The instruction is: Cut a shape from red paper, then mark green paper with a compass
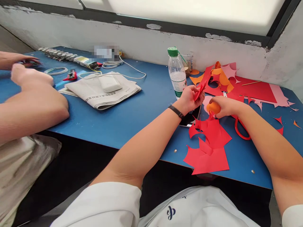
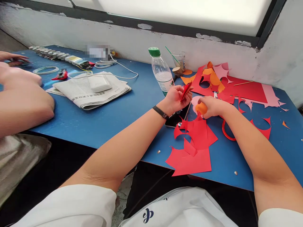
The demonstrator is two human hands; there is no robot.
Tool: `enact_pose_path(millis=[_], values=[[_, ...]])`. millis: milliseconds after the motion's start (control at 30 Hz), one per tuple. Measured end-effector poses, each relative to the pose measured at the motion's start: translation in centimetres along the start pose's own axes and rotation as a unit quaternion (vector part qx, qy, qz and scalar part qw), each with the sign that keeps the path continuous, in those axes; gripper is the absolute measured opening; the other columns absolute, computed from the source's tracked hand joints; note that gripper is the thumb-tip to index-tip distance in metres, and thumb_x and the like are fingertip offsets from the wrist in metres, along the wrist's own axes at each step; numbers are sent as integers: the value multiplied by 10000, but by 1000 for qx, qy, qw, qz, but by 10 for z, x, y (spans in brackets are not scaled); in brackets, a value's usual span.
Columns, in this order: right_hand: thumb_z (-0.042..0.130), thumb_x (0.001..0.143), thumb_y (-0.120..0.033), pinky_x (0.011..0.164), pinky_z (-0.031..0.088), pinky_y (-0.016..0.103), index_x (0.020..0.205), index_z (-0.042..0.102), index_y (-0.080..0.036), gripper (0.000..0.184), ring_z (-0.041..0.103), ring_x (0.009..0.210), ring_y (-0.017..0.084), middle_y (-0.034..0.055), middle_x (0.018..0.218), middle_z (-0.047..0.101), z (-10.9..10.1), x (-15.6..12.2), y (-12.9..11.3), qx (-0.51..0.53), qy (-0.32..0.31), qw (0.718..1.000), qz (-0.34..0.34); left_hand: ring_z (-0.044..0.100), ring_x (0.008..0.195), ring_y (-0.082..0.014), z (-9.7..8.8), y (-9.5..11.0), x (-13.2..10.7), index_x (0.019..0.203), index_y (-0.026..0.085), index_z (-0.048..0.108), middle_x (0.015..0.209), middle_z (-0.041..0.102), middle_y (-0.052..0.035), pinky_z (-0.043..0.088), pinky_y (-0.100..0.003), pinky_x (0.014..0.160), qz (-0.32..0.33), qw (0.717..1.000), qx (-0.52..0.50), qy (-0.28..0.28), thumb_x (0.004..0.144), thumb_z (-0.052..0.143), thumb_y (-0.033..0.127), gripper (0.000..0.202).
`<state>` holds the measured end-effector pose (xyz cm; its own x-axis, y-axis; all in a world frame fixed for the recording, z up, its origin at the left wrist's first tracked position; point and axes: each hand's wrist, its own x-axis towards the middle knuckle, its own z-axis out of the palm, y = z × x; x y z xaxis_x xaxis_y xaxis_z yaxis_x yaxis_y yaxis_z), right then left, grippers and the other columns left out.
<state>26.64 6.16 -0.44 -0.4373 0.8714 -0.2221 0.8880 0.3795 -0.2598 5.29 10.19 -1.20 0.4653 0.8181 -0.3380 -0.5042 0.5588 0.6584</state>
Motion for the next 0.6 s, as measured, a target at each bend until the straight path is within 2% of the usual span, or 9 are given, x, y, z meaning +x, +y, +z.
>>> enact_pose_path(millis=[67, 167, 333, 500, 600], values=[[880, 763, -313, 760, 513, 338, 1359, 656, -235, 642, 711, 1093, 327, 124, 1338, 726, 1, 4, -1, -9, 17, 1000, 12, 491, 506, -70, 1, 1, 0, 1004, 162, 658, 655, 491, 24, 453, -106, 464, -12, 1000, -23, 1, 712, 578, 121, 306], [867, 764, -287, 799, 530, 349, 1375, 660, -248, 647, 717, 1119, 340, 123, 1365, 731, 3, 5, 0, -16, 35, 999, 15, 493, 478, -56, 2, 3, 1, 1014, 149, 666, 639, 502, 27, 421, -87, 437, -25, 999, -46, 2, 781, 573, 147, 250], [861, 757, -339, 867, 575, 359, 1406, 636, -296, 688, 670, 1220, 354, 114, 1343, 702, 5, -1, 6, 10, 3, 1000, -25, 497, 453, -58, 3, 5, 3, 974, 160, 652, 588, 517, 27, 379, -80, 391, -27, 997, -70, 14, 891, 553, 190, 132], [827, 739, -306, 725, 520, 314, 1304, 655, -266, 592, 689, 1016, 295, 88, 1234, 712, 5, 2, 8, -11, 9, 1000, -23, 511, 450, -50, 3, 7, 5, 951, 165, 652, 581, 515, 36, 377, -80, 397, -26, 996, -80, 17, 960, 553, 224, 115], [810, 754, -279, 769, 511, 317, 1271, 674, -259, 534, 699, 1031, 293, 81, 1263, 729, 6, 7, 9, -24, 25, 999, -26, 514, 453, -47, 2, 8, 5, 944, 168, 654, 577, 515, 41, 379, -81, 407, -24, 996, -80, 13, 967, 569, 230, 108]])
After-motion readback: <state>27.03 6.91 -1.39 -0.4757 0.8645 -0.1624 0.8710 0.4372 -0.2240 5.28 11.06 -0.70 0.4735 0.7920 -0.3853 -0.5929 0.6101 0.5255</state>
